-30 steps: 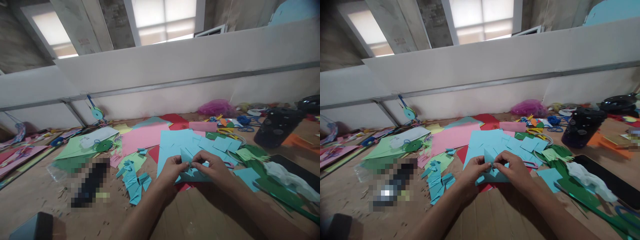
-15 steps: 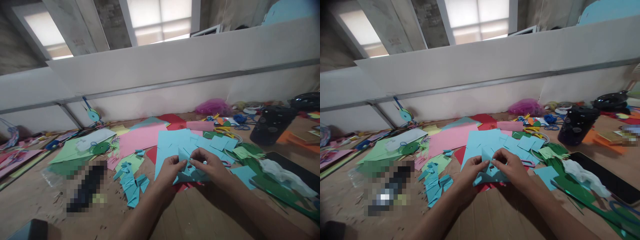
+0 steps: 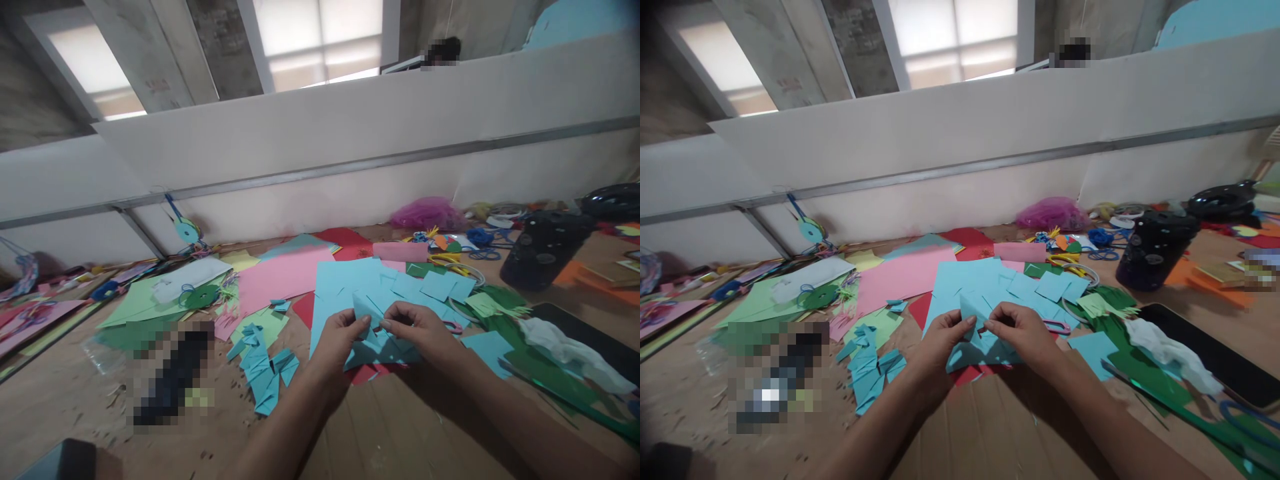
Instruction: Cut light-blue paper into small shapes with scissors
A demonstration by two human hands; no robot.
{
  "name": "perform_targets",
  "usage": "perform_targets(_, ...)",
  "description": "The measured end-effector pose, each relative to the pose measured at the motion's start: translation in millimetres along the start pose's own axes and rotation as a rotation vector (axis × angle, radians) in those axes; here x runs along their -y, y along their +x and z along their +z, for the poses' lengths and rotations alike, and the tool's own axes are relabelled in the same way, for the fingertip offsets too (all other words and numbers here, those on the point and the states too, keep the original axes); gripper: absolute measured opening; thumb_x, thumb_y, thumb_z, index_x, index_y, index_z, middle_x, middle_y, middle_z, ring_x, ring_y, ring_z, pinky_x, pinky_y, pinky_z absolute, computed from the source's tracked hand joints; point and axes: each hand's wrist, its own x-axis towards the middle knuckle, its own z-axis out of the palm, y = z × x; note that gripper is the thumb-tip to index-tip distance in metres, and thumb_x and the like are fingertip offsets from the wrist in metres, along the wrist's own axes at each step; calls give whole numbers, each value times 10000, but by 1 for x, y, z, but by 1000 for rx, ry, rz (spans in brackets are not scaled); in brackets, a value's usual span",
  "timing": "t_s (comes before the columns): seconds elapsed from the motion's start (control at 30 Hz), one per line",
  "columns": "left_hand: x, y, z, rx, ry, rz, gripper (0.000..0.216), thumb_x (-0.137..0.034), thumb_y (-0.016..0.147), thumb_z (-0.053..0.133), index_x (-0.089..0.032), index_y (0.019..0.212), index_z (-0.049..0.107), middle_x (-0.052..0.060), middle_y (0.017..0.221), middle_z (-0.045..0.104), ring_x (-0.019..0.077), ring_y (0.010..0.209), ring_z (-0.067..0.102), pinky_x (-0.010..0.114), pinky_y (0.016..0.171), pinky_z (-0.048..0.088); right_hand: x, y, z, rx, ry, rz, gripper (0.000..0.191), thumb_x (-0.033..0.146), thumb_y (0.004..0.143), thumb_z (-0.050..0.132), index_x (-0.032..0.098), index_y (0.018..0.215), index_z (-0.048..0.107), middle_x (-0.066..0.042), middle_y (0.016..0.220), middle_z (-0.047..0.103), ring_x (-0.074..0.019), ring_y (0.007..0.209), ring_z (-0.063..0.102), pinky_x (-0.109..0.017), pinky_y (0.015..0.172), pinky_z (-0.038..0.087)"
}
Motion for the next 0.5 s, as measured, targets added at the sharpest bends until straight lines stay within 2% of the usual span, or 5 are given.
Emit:
perform_targets(0.13, -1, 0, 1, -1, 47, 54, 282, -375, 619, 806, -139, 721, 690, 17, 629, 595, 98, 536, 474, 222, 528, 359, -1, 1, -1, 34, 51, 19, 253, 419, 782, 640, 186, 690, 607, 1, 625, 610, -150, 586, 509, -279, 553, 392)
perform_targets(0.27, 0, 3, -2, 35, 21, 24, 316, -402, 630, 797, -141, 775, 694, 28, 672, 612, 106, 552, 495, 232, 538, 372, 0, 2, -1, 55, 111, 31, 251, 429, 800, 608, 191, 723, 617, -14, 693, 629, -160, 639, 540, -287, 602, 427)
perform_targets(0.5, 4, 6, -4, 79, 18, 38, 341, -431, 647, 785, -128, 770, 687, 49, 697, 632, 120, 577, 517, 240, 562, 388, 5, 0, -1, 61, 163, 63, 260, 433, 799, 619, 192, 701, 616, -21, 679, 645, -171, 652, 558, -298, 620, 437)
